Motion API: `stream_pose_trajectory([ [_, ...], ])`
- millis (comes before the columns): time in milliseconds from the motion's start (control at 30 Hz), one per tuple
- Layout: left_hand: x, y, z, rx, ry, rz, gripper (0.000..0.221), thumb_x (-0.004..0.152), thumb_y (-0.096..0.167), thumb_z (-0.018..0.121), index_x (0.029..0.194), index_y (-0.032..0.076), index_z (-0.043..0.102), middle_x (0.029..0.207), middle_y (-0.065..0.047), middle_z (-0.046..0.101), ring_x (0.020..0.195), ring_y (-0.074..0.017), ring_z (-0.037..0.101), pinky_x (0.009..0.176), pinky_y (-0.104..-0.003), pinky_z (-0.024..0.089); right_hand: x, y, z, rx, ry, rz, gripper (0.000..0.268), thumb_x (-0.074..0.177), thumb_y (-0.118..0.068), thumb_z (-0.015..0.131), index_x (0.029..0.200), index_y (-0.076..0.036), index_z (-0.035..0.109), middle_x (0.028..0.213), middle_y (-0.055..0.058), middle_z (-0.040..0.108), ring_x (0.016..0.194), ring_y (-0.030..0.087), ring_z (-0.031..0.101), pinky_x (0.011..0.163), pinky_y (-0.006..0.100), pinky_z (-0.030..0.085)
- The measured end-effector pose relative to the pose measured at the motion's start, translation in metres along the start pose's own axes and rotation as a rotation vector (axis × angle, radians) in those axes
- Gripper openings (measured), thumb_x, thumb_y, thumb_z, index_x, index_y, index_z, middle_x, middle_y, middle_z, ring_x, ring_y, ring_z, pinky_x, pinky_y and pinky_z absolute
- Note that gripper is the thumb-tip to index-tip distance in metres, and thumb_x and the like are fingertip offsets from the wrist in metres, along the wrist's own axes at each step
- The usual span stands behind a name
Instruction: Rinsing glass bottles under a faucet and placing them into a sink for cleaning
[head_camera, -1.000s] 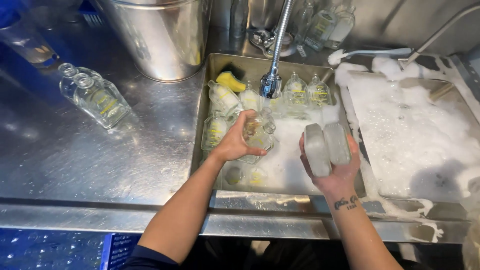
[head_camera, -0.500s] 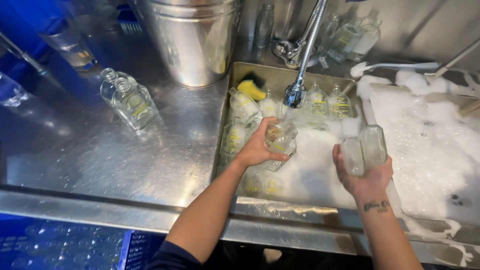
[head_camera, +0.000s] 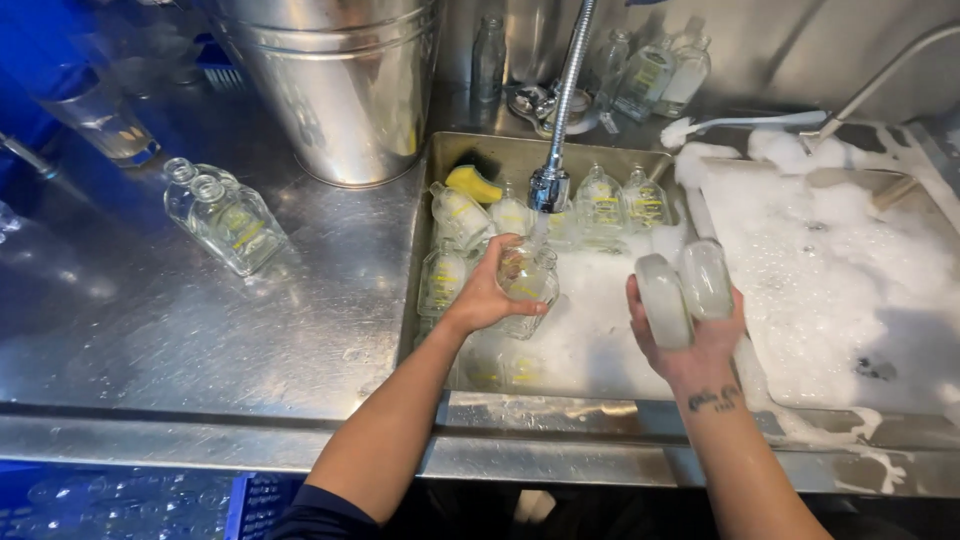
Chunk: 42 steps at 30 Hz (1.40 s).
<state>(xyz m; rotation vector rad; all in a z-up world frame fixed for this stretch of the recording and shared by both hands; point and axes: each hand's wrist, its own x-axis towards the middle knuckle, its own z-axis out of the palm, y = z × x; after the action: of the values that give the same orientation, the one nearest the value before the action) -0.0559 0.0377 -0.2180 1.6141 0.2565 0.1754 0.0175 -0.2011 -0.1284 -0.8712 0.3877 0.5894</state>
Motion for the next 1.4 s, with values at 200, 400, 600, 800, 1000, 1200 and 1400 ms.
stream_pose_trajectory([
  [200, -0.001, -0.003, -0.004, 0.015, 0.014, -0.029, 0.107, 0.054, 0.026, 0.102, 0.143, 0.021, 0.043, 0.137, -0.019, 0.058, 0.131, -0.0347, 0.055, 0.117, -0.048, 0.042, 0.046, -0.001, 0.0, -0.02, 0.058, 0.032, 0.057, 0.084, -0.061, 0.035, 0.118, -0.02, 0.055, 0.107, 0.006, 0.063, 0.091, 0.033, 0.068, 0.065, 0.032, 0.059],
  [400, -0.001, 0.011, -0.001, 0.057, -0.003, -0.011, 0.106, 0.053, 0.028, 0.103, 0.141, 0.02, 0.044, 0.139, -0.018, 0.057, 0.137, -0.0365, 0.051, 0.12, -0.051, 0.038, 0.025, -0.012, -0.03, 0.057, -0.145, -0.039, 0.06, 0.088, -0.059, 0.04, 0.126, -0.019, 0.06, 0.123, 0.013, 0.066, 0.1, 0.042, 0.068, 0.067, 0.043, 0.06],
  [600, -0.006, -0.002, 0.01, 0.04, -0.001, 0.02, 0.106, 0.052, 0.029, 0.103, 0.139, 0.019, 0.044, 0.141, -0.016, 0.057, 0.141, -0.0358, 0.047, 0.123, -0.052, 0.033, 0.036, -0.029, -0.06, 0.148, -0.412, -0.045, 0.039, 0.089, -0.053, 0.052, 0.091, -0.017, 0.068, 0.102, 0.015, 0.074, 0.091, 0.044, 0.073, 0.055, 0.057, 0.062],
  [800, 0.0, 0.002, -0.003, 0.075, 0.009, 0.043, 0.104, 0.052, 0.029, 0.102, 0.138, 0.018, 0.046, 0.141, -0.014, 0.057, 0.142, -0.0355, 0.046, 0.123, -0.052, 0.032, -0.002, -0.01, -0.05, 0.189, -0.4, 0.032, 0.048, 0.088, -0.056, 0.059, 0.102, -0.013, 0.074, 0.103, 0.017, 0.077, 0.099, 0.044, 0.073, 0.059, 0.051, 0.066],
  [1000, -0.001, -0.008, -0.008, 0.083, 0.01, 0.095, 0.103, 0.053, 0.03, 0.099, 0.139, 0.018, 0.043, 0.139, -0.01, 0.056, 0.135, -0.0282, 0.05, 0.116, -0.042, 0.036, -0.008, -0.005, -0.063, 0.293, -0.237, 0.095, 0.06, 0.09, -0.054, 0.054, 0.129, -0.01, 0.065, 0.119, 0.021, 0.069, 0.1, 0.043, 0.07, 0.061, 0.046, 0.065],
  [1200, -0.003, -0.019, -0.002, 0.062, -0.011, 0.14, 0.1, 0.056, 0.032, 0.096, 0.138, 0.018, 0.04, 0.137, -0.006, 0.053, 0.126, -0.0201, 0.053, 0.109, -0.032, 0.041, -0.026, -0.018, -0.021, 0.376, -0.099, -0.026, 0.067, 0.086, -0.051, 0.05, 0.13, -0.005, 0.068, 0.109, 0.018, 0.073, 0.083, 0.034, 0.073, 0.054, 0.033, 0.064],
  [1400, -0.008, -0.004, -0.008, 0.066, 0.007, 0.073, 0.104, 0.056, 0.033, 0.095, 0.142, 0.019, 0.037, 0.14, -0.009, 0.053, 0.129, -0.0237, 0.053, 0.109, -0.036, 0.042, -0.026, -0.006, -0.03, 0.364, -0.388, -0.028, 0.079, 0.075, -0.049, 0.058, 0.138, -0.002, 0.056, 0.113, 0.022, 0.059, 0.092, 0.03, 0.065, 0.053, 0.031, 0.052],
])
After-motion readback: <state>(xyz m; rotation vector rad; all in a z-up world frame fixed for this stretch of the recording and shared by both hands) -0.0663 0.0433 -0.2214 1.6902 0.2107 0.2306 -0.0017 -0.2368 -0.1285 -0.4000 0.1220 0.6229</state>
